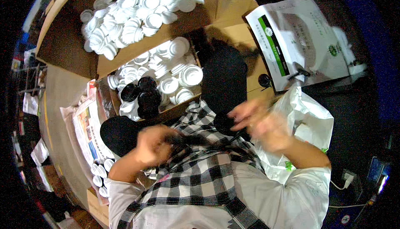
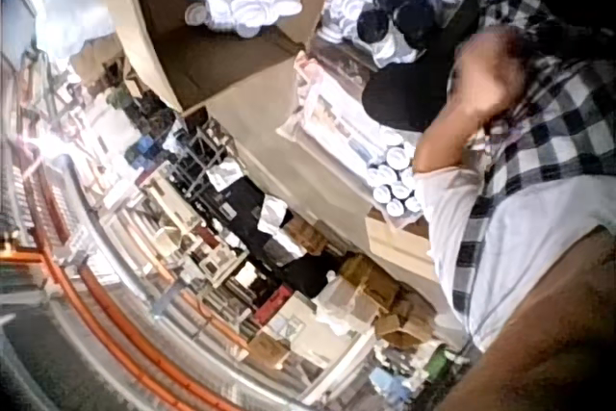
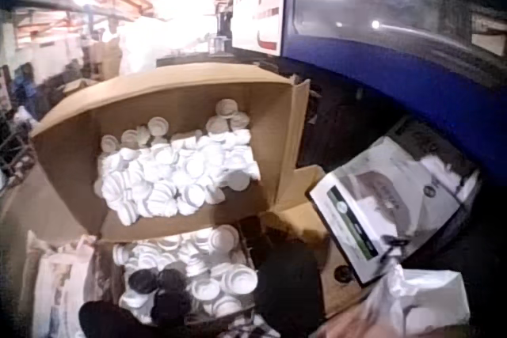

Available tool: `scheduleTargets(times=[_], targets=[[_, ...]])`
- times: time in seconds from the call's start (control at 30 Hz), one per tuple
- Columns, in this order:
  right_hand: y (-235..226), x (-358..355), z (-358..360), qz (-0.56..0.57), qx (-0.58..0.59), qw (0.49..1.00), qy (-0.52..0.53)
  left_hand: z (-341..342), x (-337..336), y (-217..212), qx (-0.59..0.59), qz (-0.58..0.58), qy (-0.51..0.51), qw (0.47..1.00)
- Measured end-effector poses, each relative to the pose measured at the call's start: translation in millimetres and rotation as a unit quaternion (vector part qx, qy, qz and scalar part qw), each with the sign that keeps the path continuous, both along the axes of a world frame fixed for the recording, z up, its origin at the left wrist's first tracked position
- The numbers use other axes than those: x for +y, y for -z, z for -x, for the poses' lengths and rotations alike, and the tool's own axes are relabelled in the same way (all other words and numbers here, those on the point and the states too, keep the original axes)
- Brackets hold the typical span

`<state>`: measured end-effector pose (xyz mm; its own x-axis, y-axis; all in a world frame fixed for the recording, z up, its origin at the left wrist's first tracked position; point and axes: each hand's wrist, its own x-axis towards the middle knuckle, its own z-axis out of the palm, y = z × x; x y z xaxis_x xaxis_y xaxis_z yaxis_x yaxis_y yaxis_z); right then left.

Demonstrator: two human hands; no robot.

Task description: The person sits on the floor and repeatedly picks up black and white plastic caps, presses them together, and places the assembled units into a nearby box. The person handles the caps one at a time throughout the clip.

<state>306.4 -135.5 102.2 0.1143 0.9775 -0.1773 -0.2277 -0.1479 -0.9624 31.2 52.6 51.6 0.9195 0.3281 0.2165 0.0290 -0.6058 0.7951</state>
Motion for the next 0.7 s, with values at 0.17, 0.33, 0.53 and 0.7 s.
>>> scheduleTargets(times=[0.17,0.33,0.53,0.7], targets=[[-35.4,-101.7,-147.2,0.022,-0.409,0.822,0.395,36.9,117.6,33.4,0.053,0.143,-0.33,0.931],[-23.9,-159.2,-150.1,0.543,-0.673,0.5,0.047,48.8,161.4,71.3,0.281,-0.058,-0.315,0.905],[29.9,-44.5,-34.0,0.023,-0.558,0.825,-0.089,-26.7,111.2,47.1,0.22,-0.314,-0.276,0.881],[75.3,12.1,14.4,-0.131,-0.561,0.803,-0.155,-100.2,8.7,39.5,0.07,-0.052,0.229,0.969]])
